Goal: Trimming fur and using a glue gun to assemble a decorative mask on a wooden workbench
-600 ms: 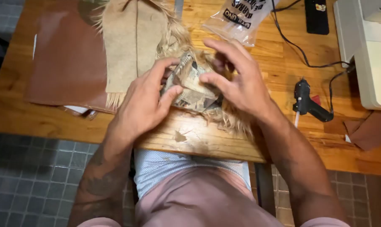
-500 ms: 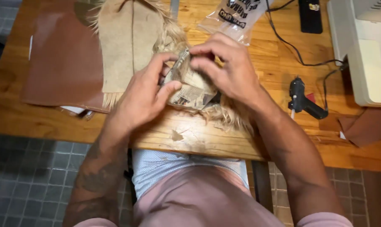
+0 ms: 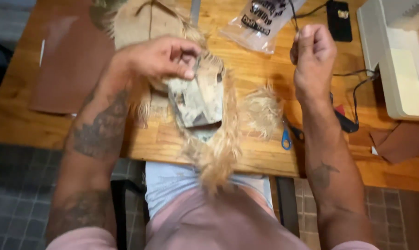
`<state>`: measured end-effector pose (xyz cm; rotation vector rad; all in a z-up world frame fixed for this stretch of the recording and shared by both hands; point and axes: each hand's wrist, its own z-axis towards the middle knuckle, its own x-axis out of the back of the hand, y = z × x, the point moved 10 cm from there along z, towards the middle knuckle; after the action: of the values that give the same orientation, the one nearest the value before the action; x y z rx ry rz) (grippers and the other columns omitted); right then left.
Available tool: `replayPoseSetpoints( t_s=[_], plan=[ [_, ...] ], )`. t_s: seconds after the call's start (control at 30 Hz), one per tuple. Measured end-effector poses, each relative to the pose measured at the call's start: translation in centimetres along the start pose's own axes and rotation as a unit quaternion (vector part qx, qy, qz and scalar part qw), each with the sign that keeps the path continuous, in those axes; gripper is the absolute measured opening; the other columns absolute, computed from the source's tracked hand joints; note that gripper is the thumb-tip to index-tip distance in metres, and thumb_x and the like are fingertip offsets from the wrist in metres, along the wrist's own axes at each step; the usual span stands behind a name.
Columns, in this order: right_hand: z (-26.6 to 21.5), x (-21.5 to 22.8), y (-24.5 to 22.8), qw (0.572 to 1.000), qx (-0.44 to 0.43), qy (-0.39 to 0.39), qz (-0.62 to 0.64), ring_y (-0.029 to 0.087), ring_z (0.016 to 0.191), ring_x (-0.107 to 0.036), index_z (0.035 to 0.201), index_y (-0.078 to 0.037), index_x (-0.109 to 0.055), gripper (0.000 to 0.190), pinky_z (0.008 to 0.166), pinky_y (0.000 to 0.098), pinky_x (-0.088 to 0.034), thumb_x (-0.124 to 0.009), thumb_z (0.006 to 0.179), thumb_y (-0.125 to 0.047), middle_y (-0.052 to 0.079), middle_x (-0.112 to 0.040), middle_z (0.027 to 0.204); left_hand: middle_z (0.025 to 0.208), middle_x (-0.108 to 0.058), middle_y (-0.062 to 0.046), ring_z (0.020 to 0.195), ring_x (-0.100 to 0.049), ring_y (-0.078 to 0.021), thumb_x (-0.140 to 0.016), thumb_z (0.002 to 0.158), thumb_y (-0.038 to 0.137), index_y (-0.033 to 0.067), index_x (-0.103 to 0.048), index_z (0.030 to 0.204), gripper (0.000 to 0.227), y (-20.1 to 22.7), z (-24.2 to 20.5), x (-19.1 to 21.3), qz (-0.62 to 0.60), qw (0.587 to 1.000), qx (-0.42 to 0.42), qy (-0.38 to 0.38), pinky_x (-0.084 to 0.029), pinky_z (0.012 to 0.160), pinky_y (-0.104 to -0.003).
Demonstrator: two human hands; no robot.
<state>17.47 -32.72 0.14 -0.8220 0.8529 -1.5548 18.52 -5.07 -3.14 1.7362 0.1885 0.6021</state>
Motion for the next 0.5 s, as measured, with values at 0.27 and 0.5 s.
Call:
replayPoseSetpoints(
  t_s=[0.27, 0.5],
  plan=[
    [-4.2, 1.3, 0.6, 0.991, -0.070, 0.017, -0.111, 0.007, 0.054, -0.032, 0.066, -0.018, -0.036, 0.057, 0.052, 0.0282, -0.025, -0.047, 0.111, -0.051, -0.004, -0.035, 0.059, 0.096, -0.069, -0.002, 0.085, -0.066, -0.0182, -0.061, 0.100, 0.040, 0.0110, -0.066, 0.103, 0.029, 4.1, 3.5, 1.0, 0.267, 0.963, 0.046, 0.003, -0.052, 0.071, -0.033],
    [-5.4, 1.6, 4.2, 0.994, -0.080, -0.038, -0.064, 0.009, 0.077, -0.054, 0.103, -0.008, -0.059, 0.009, 0.073, 0.0224, -0.048, -0.061, 0.109, -0.014, 0.002, -0.058, 0.088, 0.096, -0.074, -0.007, 0.078, -0.064, -0.0213, -0.065, 0.102, 0.026, 0.0149, -0.067, 0.119, 0.020, 0.6, 7.9, 3.5, 0.350, 0.925, 0.147, 0.001, -0.048, 0.064, -0.042]
  ],
)
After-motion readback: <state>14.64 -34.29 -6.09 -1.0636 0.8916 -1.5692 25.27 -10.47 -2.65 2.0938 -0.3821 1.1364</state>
